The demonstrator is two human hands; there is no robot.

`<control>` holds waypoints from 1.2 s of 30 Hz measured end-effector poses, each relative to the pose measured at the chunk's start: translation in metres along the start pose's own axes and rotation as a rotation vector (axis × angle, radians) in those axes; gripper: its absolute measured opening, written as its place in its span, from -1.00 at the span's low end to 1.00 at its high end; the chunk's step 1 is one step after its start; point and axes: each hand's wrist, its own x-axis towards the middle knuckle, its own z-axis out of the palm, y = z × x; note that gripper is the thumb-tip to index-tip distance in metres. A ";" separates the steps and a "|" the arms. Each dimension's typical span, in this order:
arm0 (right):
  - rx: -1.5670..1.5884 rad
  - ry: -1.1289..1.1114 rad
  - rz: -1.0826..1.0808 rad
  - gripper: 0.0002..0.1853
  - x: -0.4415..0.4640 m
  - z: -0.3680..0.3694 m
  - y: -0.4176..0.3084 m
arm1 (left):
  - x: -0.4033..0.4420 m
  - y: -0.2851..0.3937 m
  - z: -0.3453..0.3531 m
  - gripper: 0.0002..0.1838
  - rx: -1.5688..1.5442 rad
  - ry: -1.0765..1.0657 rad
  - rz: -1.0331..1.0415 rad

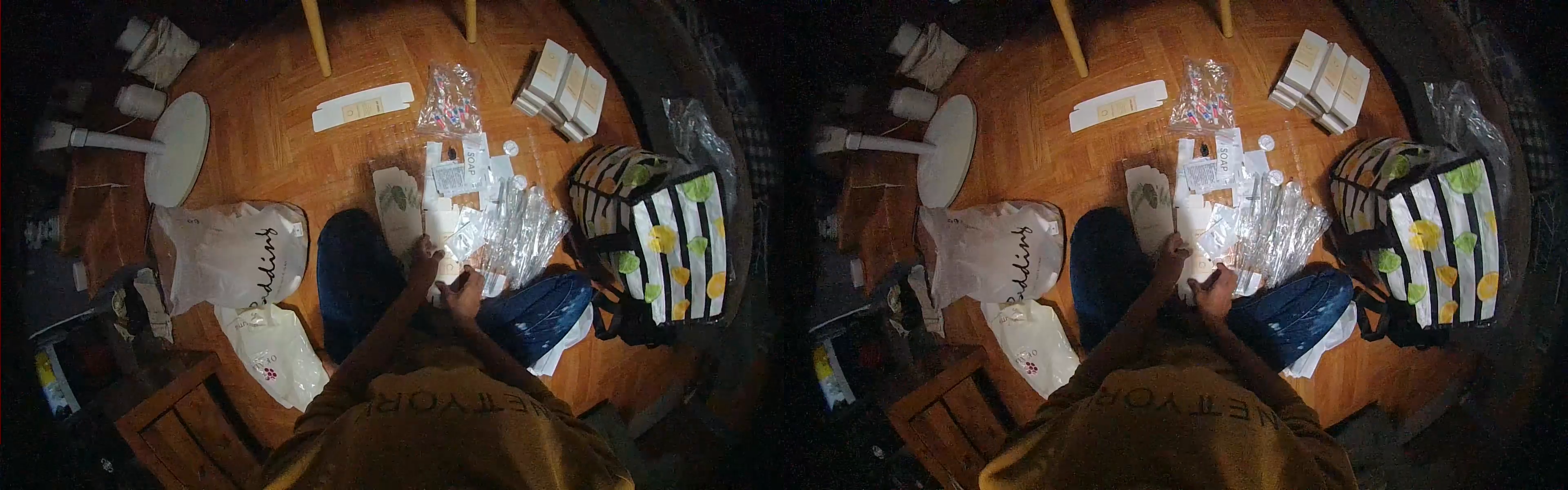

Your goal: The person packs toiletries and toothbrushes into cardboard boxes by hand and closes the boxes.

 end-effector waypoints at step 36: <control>0.018 -0.505 -0.507 -0.66 0.069 -0.222 -0.144 | -0.092 0.118 -0.021 -0.46 -0.551 -1.003 -0.107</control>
